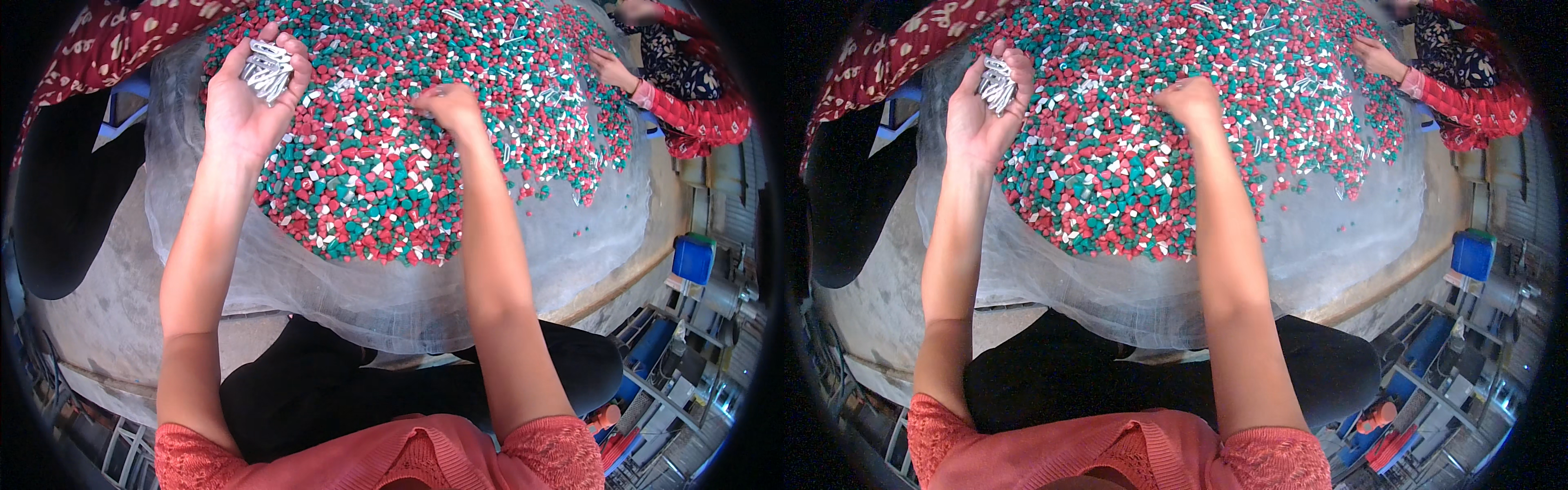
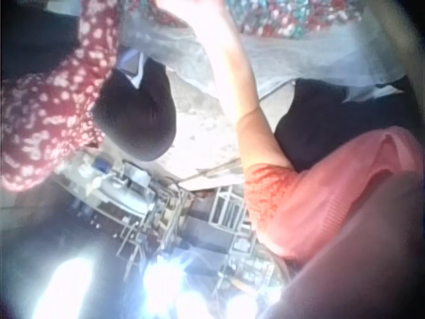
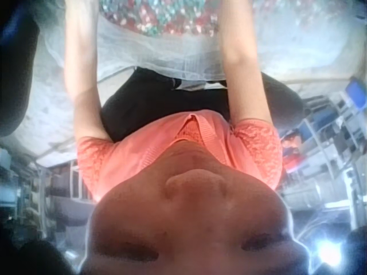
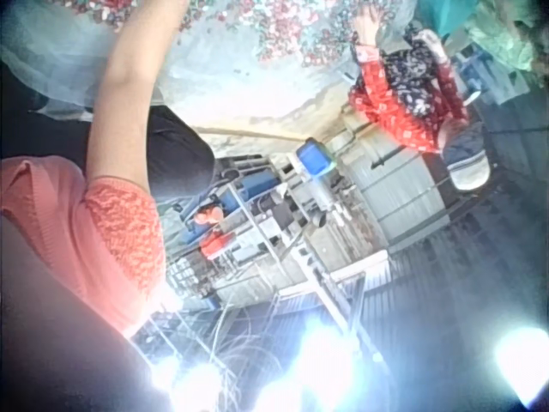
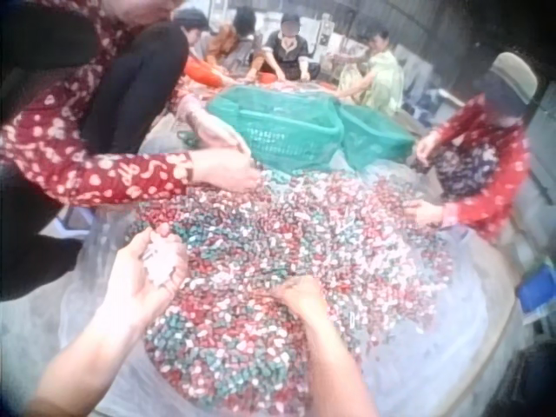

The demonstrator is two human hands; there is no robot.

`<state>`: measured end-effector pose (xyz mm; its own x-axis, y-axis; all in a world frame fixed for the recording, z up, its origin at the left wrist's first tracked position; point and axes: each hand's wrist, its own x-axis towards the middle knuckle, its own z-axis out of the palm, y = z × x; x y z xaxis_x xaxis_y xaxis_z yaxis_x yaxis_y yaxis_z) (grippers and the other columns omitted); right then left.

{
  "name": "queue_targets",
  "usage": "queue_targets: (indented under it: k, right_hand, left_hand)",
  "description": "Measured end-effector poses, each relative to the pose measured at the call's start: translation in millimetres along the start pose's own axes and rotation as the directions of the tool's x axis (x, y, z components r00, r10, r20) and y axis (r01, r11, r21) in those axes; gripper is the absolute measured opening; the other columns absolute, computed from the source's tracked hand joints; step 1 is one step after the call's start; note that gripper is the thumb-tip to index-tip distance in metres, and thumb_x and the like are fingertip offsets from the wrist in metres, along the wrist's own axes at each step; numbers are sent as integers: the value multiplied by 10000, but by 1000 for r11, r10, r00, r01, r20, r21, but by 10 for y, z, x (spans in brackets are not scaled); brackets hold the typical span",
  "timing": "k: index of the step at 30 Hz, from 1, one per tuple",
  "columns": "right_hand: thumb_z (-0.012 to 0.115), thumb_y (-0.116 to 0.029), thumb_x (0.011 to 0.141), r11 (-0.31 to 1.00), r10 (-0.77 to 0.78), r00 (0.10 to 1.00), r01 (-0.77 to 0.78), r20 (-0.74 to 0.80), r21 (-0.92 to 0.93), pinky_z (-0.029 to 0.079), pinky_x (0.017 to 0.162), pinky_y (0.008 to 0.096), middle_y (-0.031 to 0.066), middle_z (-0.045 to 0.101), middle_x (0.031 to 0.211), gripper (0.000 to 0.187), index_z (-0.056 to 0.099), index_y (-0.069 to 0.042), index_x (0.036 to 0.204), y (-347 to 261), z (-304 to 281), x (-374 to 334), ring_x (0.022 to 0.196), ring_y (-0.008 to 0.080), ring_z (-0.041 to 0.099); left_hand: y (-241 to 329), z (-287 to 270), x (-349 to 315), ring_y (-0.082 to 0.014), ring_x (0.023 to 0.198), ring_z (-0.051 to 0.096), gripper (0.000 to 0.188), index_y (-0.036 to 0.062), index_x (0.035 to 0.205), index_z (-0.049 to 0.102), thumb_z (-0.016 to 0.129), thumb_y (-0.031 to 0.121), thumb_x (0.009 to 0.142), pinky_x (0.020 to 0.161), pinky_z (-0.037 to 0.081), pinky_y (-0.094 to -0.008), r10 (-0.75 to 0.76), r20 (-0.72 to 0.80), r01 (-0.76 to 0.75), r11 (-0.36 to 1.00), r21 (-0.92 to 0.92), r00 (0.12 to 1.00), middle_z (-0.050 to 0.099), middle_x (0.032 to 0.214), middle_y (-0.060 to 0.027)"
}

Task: The person sits on the floor and sorts small white plastic caps from a large pile of mixed red, green, and white caps spread on a sheet. They repeatedly pick white caps from the pile and transfer them into their left hand, accumulating a small stack of white caps.

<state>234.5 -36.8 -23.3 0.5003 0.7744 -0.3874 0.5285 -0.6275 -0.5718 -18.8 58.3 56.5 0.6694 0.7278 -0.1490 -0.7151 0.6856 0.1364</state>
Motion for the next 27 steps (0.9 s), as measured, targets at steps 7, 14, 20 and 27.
queue_targets:
  k: [7,14,20,27]
  right_hand:
    - [579,-140,800,284,-112,993,-1,34,959,302,465,206,17,519,758,202,538,-14,952,506,-435,-416,588,80,456]
    - [590,-178,782,922,-387,915,384,-111,-52,462,750,336,94,648,873,167,667,-107,913,453,-345,-117,837,224,607]
    - [557,-127,764,805,-455,890,399,-24,-440,480,763,391,95,652,899,212,677,-185,930,229,-283,-139,868,271,611]
    - [556,-121,751,539,-586,798,513,140,-668,499,673,358,77,655,840,166,669,-132,873,108,-286,14,811,226,636]
  left_hand:
    - [9,-41,-5,-236,841,514,254,-18,1017,466,346,192,936,708,494,-364,-5,-44,5,1000,-1,999,499,908,-138]
    - [-112,-39,52,-247,863,514,237,-9,1081,460,358,148,935,726,490,-353,-21,32,21,1000,6,999,497,945,-152]
    - [-115,-20,66,-234,835,517,265,-21,1010,464,325,193,939,711,494,-364,-29,-51,31,999,38,998,512,899,-133]
    - [-106,16,43,-240,837,518,263,-21,1011,474,337,190,934,714,491,-367,-23,-35,23,1000,19,999,512,908,-138]
